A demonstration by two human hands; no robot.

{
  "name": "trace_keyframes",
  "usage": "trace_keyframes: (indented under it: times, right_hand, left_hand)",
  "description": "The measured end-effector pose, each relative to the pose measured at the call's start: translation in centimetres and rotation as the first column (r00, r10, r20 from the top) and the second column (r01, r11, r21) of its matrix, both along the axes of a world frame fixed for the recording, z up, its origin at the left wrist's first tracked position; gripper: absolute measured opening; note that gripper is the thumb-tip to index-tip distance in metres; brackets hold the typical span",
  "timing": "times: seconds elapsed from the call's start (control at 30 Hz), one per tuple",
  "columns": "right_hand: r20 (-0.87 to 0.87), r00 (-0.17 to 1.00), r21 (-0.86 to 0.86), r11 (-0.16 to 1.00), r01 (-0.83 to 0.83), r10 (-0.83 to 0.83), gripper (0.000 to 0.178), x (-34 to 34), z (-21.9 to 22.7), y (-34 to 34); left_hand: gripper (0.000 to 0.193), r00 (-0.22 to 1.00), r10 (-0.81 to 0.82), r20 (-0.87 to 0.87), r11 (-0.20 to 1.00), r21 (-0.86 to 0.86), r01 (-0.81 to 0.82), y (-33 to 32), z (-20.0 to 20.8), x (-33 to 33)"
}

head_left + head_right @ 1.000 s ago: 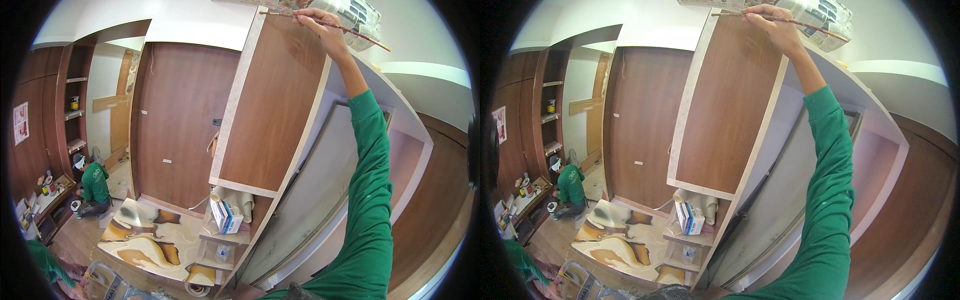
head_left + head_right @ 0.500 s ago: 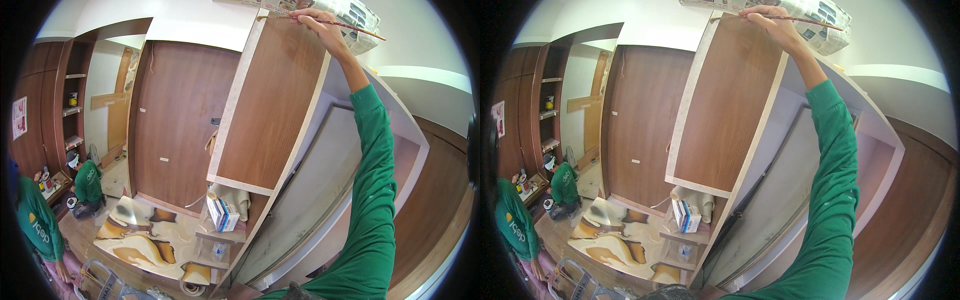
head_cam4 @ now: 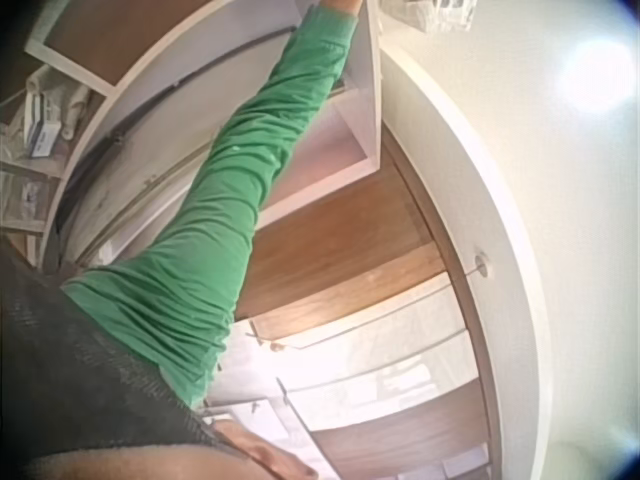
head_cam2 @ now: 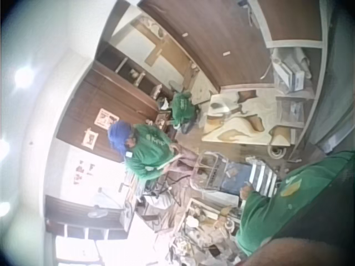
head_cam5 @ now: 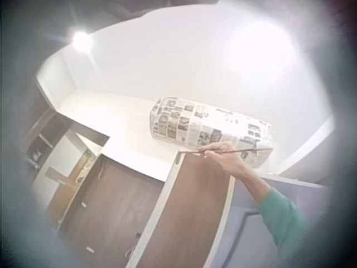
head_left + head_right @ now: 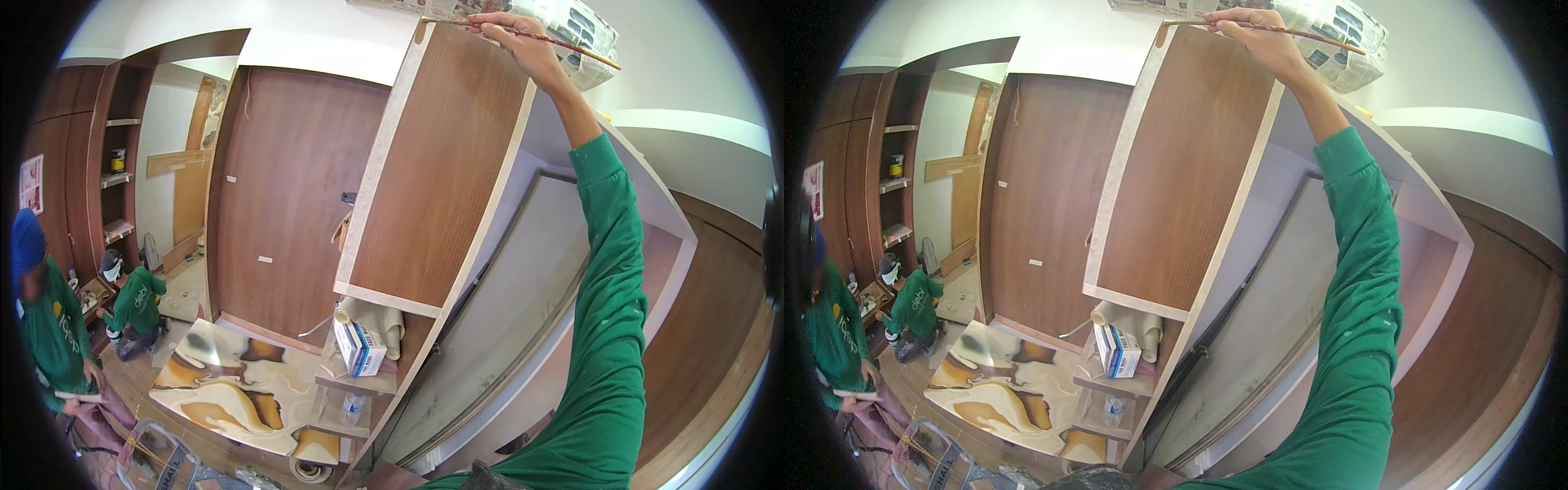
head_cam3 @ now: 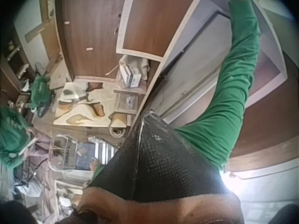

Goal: The person applies masking tape to the edges of a wooden cabinet, smooths it, and then uses a paintbrush to apply a brown finish along the taped edges. The person works on multiple sections of the cabinet, repeatedly applying tape and paint.

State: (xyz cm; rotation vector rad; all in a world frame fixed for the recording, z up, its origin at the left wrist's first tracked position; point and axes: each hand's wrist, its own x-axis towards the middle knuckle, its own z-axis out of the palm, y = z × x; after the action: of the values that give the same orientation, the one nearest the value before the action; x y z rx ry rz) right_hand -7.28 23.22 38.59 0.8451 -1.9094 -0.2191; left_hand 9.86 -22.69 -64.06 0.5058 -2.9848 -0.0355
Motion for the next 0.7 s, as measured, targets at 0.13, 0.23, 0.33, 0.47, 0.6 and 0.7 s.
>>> trace_keyframes:
  times: [0.13,0.23,0.33,0.47,0.6,0.7]
  right_hand:
    - [0.048,0.999,0.044,0.999,0.010,-0.012,0.029,-0.2,0.3,0.7]
    - [-0.015,1.000,0.012,1.000,0.018,-0.018,0.029,0.0,-0.3,-0.1]
    - [-0.059,0.998,-0.018,1.000,-0.020,0.019,0.029,-0.4,0.1,0.2]
    - [0.006,1.000,-0.001,1.000,0.011,-0.011,0.029,0.1,0.0,0.3]
    - [-0.019,1.000,-0.018,1.000,-0.014,0.014,0.029,-0.4,-0.1,0.2]
    - [0.003,1.000,-0.027,0.999,-0.023,0.023,0.029,-0.4,-0.1,0.0]
  left_hand:
    - [0.036,0.996,0.020,0.087,0.995,0.097,-0.028,-0.4,-0.5,-0.2]
    - [0.036,0.989,0.024,0.148,0.988,0.147,-0.046,-0.7,0.4,0.1]
    - [0.036,0.974,0.008,0.228,0.979,0.196,-0.054,0.1,2.4,-0.2]
    - [0.036,0.938,0.033,0.344,0.963,0.242,-0.122,0.8,6.5,-0.5]
    - [0.036,0.930,0.037,0.367,0.964,0.231,-0.130,0.0,5.8,-0.5]
    - [0.036,0.929,0.032,0.369,0.968,0.220,-0.121,-0.1,4.8,-0.3]
